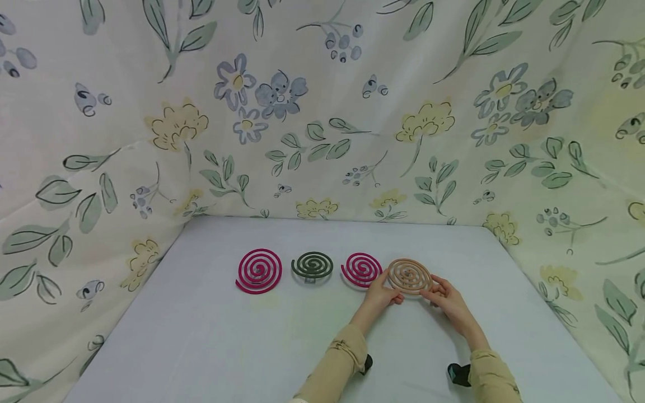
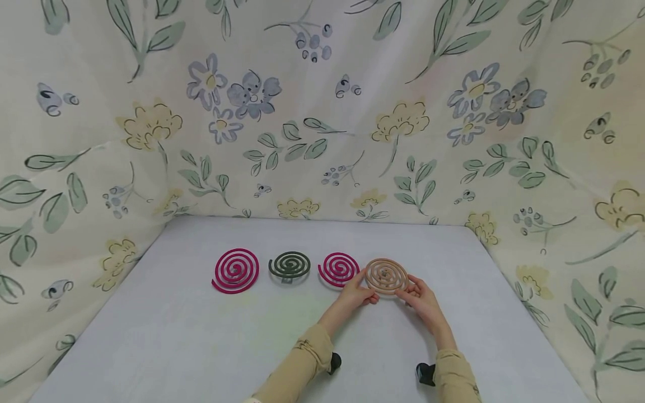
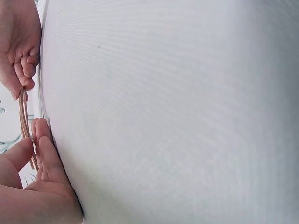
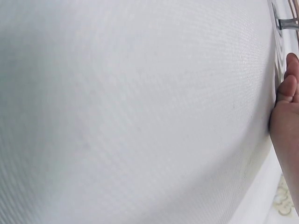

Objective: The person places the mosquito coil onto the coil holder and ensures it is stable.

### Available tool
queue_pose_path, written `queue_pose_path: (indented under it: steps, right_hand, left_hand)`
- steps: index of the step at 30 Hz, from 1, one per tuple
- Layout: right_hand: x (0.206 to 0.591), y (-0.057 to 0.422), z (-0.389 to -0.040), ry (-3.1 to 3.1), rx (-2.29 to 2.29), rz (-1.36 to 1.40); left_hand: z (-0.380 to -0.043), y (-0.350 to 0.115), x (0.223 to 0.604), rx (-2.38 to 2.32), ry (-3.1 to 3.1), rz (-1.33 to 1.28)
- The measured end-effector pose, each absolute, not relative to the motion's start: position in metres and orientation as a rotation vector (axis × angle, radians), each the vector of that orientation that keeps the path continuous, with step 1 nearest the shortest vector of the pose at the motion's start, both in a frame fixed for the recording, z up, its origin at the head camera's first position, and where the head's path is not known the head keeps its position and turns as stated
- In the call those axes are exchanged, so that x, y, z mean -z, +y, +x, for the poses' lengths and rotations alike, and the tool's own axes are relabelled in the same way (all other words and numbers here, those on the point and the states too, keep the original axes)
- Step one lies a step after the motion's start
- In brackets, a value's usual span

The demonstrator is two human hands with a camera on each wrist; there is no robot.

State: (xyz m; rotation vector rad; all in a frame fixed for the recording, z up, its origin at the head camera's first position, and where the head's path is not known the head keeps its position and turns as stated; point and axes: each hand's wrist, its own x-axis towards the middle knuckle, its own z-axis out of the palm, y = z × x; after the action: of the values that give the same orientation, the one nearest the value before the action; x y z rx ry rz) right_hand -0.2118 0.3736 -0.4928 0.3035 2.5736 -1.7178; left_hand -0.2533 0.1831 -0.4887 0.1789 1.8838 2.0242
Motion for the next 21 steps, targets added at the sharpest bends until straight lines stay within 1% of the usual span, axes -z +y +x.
queue_pose_path:
  steps: [4, 6, 7, 8, 11, 13, 14, 15, 18, 19, 21]
  right_hand:
    - [0.492, 0.373, -0.211, 2.566, 1.731, 0.295]
    - [0.492, 0.373, -0.211, 2.563, 1.737, 0.292]
    - [0.492, 0.373, -0.211, 2.563, 1.740, 0.296]
    - [0.492, 0.373, -0.211, 2.564, 1.738, 0.300]
    - [0.493, 0.374, -0.212, 2.566, 1.730, 0.310]
    - [0.494, 0.374, -0.212, 2.568, 1.721, 0.313]
    - [0.494, 0.375, -0.212, 2.570, 1.717, 0.313]
    - [0.494, 0.374, -0.212, 2.572, 1.714, 0.313]
    - [0.494, 0.375, -0.212, 2.572, 1.717, 0.310]
    - [0.494, 0.374, -0.212, 2.572, 1.723, 0.309]
    - [0.493, 0.374, -0.212, 2.570, 1.732, 0.296]
  left_hand:
    - [-0.254, 0.185, 0.488, -2.003, 1.897, 0.148]
    - [-0.258, 0.187, 0.494, -2.003, 1.894, 0.152]
    - [-0.262, 0.189, 0.499, -2.007, 1.887, 0.160]
    - [-0.270, 0.194, 0.517, -2.059, 1.857, 0.219]
    - [-0.276, 0.197, 0.527, -2.080, 1.838, 0.267]
    - [-0.272, 0.195, 0.522, -2.083, 1.842, 0.263]
    - [-0.266, 0.191, 0.513, -2.090, 1.847, 0.267]
    - [-0.253, 0.183, 0.489, -2.028, 1.891, 0.213]
    - [-0.249, 0.181, 0.482, -1.976, 1.951, 0.189]
    - [-0.254, 0.183, 0.489, -1.969, 1.963, 0.208]
    - [-0.275, 0.198, 0.526, -2.002, 1.922, 0.221]
